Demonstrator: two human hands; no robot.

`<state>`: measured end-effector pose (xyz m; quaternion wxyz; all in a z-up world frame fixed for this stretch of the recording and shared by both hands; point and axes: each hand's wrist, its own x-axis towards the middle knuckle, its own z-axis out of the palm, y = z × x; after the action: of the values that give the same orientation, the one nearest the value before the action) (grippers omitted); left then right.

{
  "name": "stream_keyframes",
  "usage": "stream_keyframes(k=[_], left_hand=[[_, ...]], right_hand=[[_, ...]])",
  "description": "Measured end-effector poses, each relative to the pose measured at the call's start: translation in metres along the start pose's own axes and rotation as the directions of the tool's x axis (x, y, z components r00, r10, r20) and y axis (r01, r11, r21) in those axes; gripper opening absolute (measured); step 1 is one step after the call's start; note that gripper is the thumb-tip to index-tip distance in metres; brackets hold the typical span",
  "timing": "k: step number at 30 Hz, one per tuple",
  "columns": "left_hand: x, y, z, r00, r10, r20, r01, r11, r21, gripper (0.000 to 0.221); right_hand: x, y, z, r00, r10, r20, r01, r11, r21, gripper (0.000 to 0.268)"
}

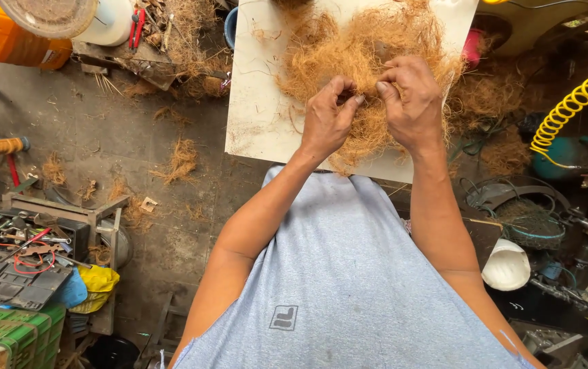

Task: Preparing and layering coconut fibers on a board by pulling them apart and trimming with scissors

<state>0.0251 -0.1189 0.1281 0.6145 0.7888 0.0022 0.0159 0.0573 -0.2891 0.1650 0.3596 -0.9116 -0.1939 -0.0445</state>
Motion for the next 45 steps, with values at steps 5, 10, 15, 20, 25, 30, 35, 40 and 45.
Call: stream_keyframes(k=[5,10,15,20,25,30,35,40,45], left_hand=[[0.0,-0.004,-0.005,0.994,-0.1,0.044,0.102,0.993,-0.066,0.013],[-0.001,-0.016,-0.008,0.986,-0.164,-0.017,0.16,0.975,-0.152,0.017],[-0.004,-0.041,-0.016,0.974,-0.225,0.024,0.226,0.96,-0.167,0.014],[-0.013,-0.057,-0.02,0.97,-0.236,0.052,0.241,0.954,-0.18,0.01],[-0.043,-0.099,0.013,0.935,-0.291,0.203,0.337,0.907,-0.252,0.011],[-0.079,-0.13,0.016,0.859,-0.47,0.203,0.502,0.851,-0.155,0.012],[-0.107,-0.187,-0.012,0.807,-0.59,0.012,0.59,0.807,-0.021,0.013],[-0.115,-0.204,-0.073,0.772,-0.585,-0.25,0.624,0.773,0.118,0.012],[-0.099,-0.267,-0.096,0.739,-0.433,-0.517,0.598,0.775,0.205,0.011]], right_hand=[[-0.002,0.015,0.0,0.966,0.158,-0.206,-0.104,0.962,0.251,0.007],[-0.016,0.043,-0.022,0.803,0.528,-0.276,-0.201,0.676,0.709,0.009],[-0.055,0.099,-0.059,0.628,0.697,-0.347,-0.27,0.613,0.742,0.009],[-0.105,0.158,-0.045,0.655,0.558,-0.509,-0.364,0.824,0.434,0.021],[-0.08,0.034,0.028,0.658,0.652,0.377,-0.732,0.436,0.523,0.037],[-0.138,0.077,0.13,0.64,0.648,0.414,-0.761,0.455,0.463,0.011],[-0.143,0.097,0.108,0.666,0.682,0.302,-0.737,0.537,0.411,0.01],[-0.158,0.115,0.084,0.614,0.752,0.241,-0.758,0.475,0.447,0.01],[-0.166,0.115,0.109,0.635,0.729,0.256,-0.744,0.488,0.456,0.01]])
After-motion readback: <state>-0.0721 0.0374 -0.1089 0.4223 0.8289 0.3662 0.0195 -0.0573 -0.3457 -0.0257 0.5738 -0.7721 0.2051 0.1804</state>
